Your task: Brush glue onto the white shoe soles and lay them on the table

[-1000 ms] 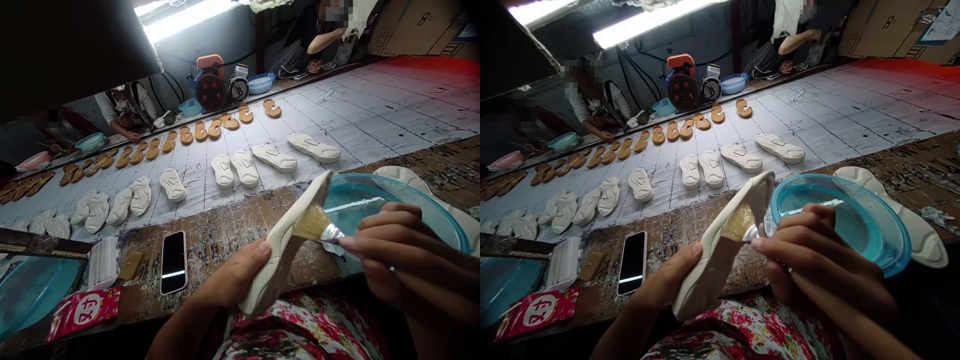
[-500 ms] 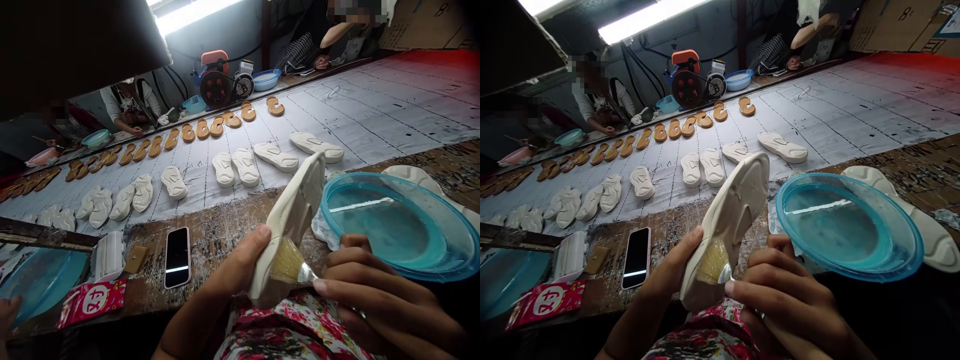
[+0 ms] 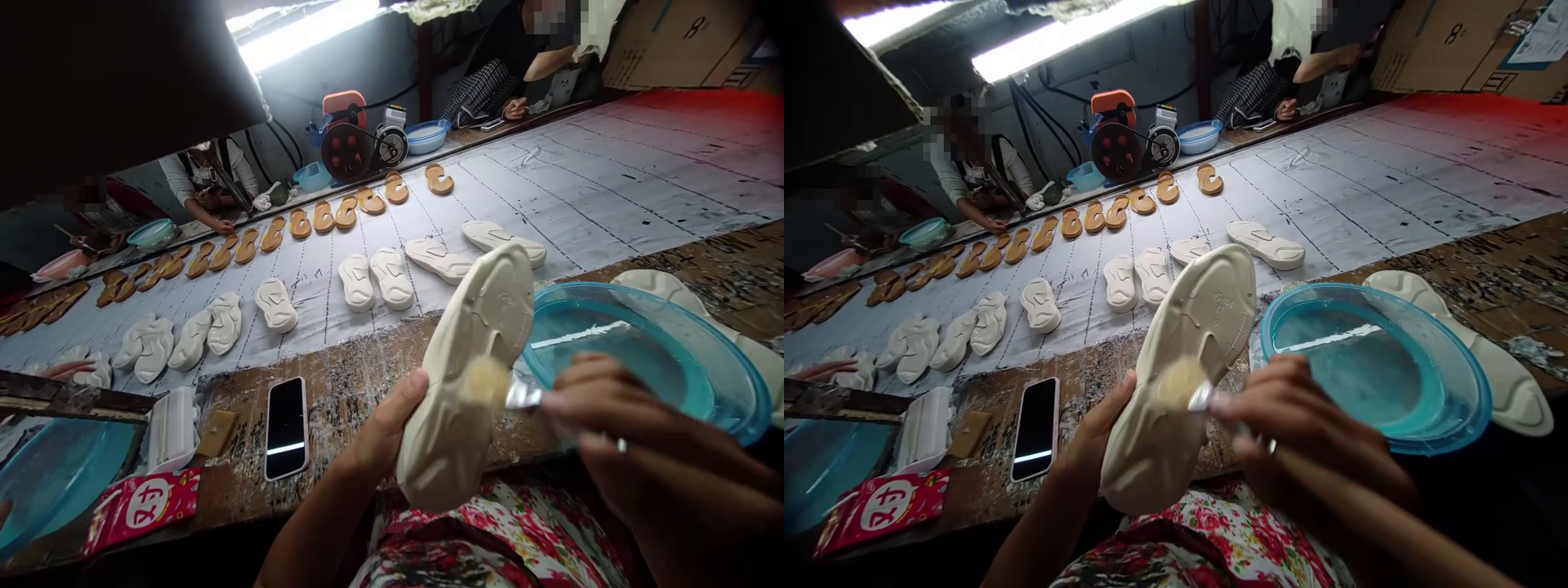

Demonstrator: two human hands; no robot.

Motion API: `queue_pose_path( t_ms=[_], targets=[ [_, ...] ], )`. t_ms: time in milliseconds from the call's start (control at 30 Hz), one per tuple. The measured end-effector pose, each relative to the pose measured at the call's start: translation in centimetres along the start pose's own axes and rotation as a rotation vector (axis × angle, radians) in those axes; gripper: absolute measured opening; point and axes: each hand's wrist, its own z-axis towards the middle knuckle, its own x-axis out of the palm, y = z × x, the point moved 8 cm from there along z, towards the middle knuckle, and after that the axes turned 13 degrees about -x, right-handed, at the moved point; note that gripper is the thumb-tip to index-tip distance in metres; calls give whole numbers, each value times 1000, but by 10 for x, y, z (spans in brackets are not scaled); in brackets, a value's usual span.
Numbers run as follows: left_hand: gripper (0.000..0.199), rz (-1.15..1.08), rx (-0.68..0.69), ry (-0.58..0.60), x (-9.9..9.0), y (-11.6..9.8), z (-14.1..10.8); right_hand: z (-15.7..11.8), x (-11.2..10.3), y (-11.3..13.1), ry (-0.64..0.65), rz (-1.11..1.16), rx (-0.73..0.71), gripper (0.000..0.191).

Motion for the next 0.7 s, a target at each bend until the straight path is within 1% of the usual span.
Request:
queue_pose_path(
  t_ms=[67,100,167,233,300,367,433,533,600,700],
  targets=[
    [49,-24,-11,-28,-1,4,-2,-2,-10,-18,-89,-137,106,16],
    [48,-29,-16,-28,-1,5,-3,-4,-11,-25,-113,-179,149,18],
    [49,-34,-15,-20,2,5,-4,-5,-4,-28,-108,-146,153,19],
    [51,-49,1,3,5,1,-4,-3,9,-17,-61,-33,63,17],
    [52,-73,22,33,7,-3,-3,-3,24,-2,33,48,-22,14],
    [51,-110,36,31,5,-6,-2,-7,30,7,94,71,-46,12],
    [51,-150,17,21,1,-4,-1,-12,28,7,116,70,-12,12],
    [50,-178,-11,17,-2,0,1,-18,14,0,55,15,35,13],
    [49,-190,-6,11,-4,-1,1,-20,8,-2,41,-15,40,13],
    [52,-238,32,-7,-4,-6,2,-23,9,-1,95,-17,89,12]
  ],
)
